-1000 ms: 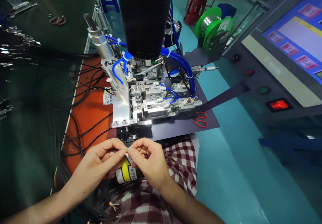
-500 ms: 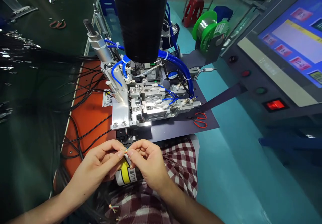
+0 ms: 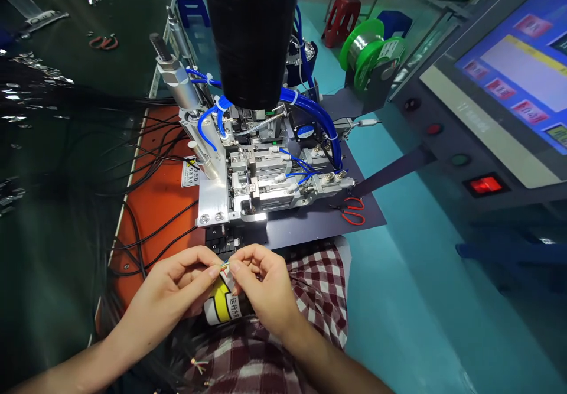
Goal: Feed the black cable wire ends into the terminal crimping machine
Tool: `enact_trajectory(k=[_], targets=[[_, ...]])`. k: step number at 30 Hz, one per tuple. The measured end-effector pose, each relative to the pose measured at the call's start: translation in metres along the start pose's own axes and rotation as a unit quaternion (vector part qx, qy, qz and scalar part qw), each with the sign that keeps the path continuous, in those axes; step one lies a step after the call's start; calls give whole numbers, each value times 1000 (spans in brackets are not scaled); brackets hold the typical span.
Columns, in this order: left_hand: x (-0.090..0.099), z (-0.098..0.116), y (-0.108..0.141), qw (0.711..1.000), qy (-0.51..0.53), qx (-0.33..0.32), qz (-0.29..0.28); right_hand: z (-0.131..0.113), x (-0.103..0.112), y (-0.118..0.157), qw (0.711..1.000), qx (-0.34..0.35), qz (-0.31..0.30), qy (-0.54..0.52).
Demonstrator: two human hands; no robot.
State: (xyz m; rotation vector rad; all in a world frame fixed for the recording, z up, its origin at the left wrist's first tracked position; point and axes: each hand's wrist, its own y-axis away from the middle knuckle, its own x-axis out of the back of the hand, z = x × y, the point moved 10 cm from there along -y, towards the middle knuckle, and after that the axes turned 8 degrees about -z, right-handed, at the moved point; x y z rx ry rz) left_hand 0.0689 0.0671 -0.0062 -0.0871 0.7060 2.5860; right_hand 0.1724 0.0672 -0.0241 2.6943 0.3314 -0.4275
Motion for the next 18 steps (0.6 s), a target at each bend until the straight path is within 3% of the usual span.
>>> enact_trajectory(k=[12,15,18], targets=[[2,-1,0,1000,-24,1,11,-11,2,1,997,12,20,79],[3,8,1,997,-67,-24,10,-18,1,1,991,38,18,125],[8,26,4,981,-171,-89,34,-24,2,1,987,66,22,147]])
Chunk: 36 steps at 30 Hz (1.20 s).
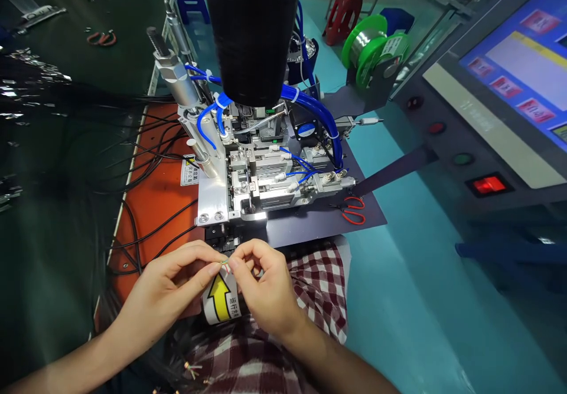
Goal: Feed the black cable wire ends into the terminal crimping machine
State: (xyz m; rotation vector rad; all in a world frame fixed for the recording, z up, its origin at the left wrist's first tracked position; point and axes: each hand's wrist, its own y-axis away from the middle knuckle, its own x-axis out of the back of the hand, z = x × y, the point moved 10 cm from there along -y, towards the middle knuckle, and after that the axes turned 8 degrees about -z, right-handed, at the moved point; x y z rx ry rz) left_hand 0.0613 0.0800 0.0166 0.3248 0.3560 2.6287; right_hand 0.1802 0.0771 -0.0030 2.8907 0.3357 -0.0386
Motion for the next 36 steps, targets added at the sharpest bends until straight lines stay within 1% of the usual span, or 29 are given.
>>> enact_trajectory(k=[2,3,6,8,11,13,14,15,17,21,23,24,26,28,30,33,36], targets=[[4,5,-1,999,-38,-29,13,0,1,-2,1000,2,-1,-3],[4,3,-2,999,-30,-26,12,0,0,-3,1000,0,-4,-8],[2,-10,-6,999,45,13,9,5,-2,-5,999,-13,-13,-33],[4,-10,-6,998,55,6,30,10,-4,-6,997,-27,-23,-65],[10,10,-2,994,-18,-82,66,17,-11,-6,990,-50,-48,-122],[9,22,1,987,-58,-136,62,19,-14,-5,985,-61,-61,-147],[8,24,0,986,-61,-147,52,20,-14,-5,984,-64,-65,-154],[7,23,-2,987,-55,-143,37,20,-15,-5,983,-67,-67,-160],[6,15,-7,993,-26,-113,14,21,-15,-4,981,-72,-69,-169],[-2,-5,-13,997,63,-16,-36,22,-12,-6,983,-72,-56,-160],[-5,-14,-12,995,84,28,-46,20,-6,-8,988,-64,-40,-135],[-4,-16,-11,996,68,41,-41,20,-2,-10,990,-60,-33,-122],[4,-14,-9,999,-26,41,-15,19,5,-14,994,-52,-19,-99],[12,-5,-7,988,-152,7,10,20,12,-18,995,-46,-9,-85],[16,6,-6,969,-240,-48,28,22,16,-24,996,-44,-8,-79],[17,13,-5,947,-292,-127,34,29,13,-30,995,-56,-24,-80],[16,9,-4,931,-327,-158,32,37,10,-34,993,-70,-30,-87]])
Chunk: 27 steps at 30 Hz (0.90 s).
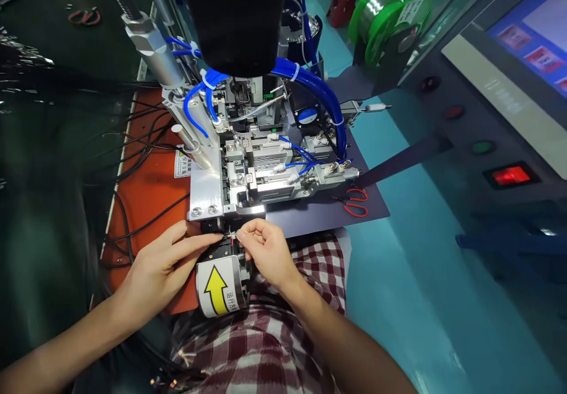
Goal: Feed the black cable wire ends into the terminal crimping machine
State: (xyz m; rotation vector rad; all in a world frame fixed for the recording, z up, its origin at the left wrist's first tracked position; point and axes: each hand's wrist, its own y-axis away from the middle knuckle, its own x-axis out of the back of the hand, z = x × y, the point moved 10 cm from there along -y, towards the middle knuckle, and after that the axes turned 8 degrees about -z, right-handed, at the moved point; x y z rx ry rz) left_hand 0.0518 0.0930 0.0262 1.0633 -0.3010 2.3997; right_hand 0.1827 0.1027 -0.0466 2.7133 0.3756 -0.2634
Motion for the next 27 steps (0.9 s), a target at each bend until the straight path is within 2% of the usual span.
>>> enact_trajectory(k=[7,19,27], targets=[[-8,0,1,999,-32,-10,-34,3,1,-2,1000,-3,2,7],[-8,9,0,995,-91,-32,-25,4,3,-2,1000,7,3,28],[-9,8,1,996,-84,-29,-27,3,2,-2,999,18,-8,30]])
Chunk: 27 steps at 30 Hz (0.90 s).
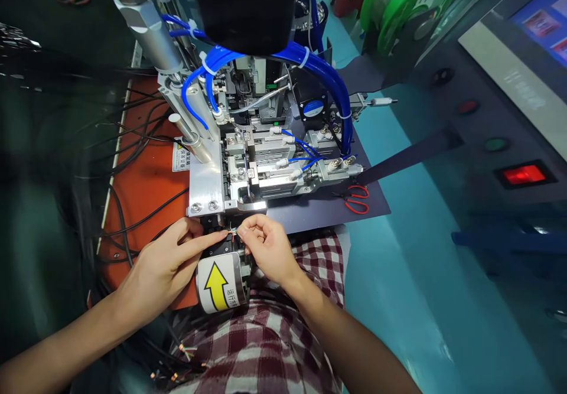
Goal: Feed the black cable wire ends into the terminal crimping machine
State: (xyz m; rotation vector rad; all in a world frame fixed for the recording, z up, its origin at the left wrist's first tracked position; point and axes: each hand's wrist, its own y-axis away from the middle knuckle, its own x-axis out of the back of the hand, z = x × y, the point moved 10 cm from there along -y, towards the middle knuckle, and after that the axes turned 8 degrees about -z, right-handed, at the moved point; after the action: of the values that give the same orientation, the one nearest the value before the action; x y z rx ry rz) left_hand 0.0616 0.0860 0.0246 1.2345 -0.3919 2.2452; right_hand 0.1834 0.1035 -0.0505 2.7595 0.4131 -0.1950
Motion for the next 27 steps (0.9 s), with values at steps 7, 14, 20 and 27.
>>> enact_trajectory(k=[7,14,20,27], targets=[[1,3,-1,999,-30,-10,9,1,1,1,1000,14,6,18],[-1,1,0,999,-32,-7,6,1,2,3,997,61,23,35],[0,2,0,1000,-26,-12,12,0,1,2,997,65,14,34],[0,2,1,999,-33,-11,13,-2,0,3,996,70,15,54]])
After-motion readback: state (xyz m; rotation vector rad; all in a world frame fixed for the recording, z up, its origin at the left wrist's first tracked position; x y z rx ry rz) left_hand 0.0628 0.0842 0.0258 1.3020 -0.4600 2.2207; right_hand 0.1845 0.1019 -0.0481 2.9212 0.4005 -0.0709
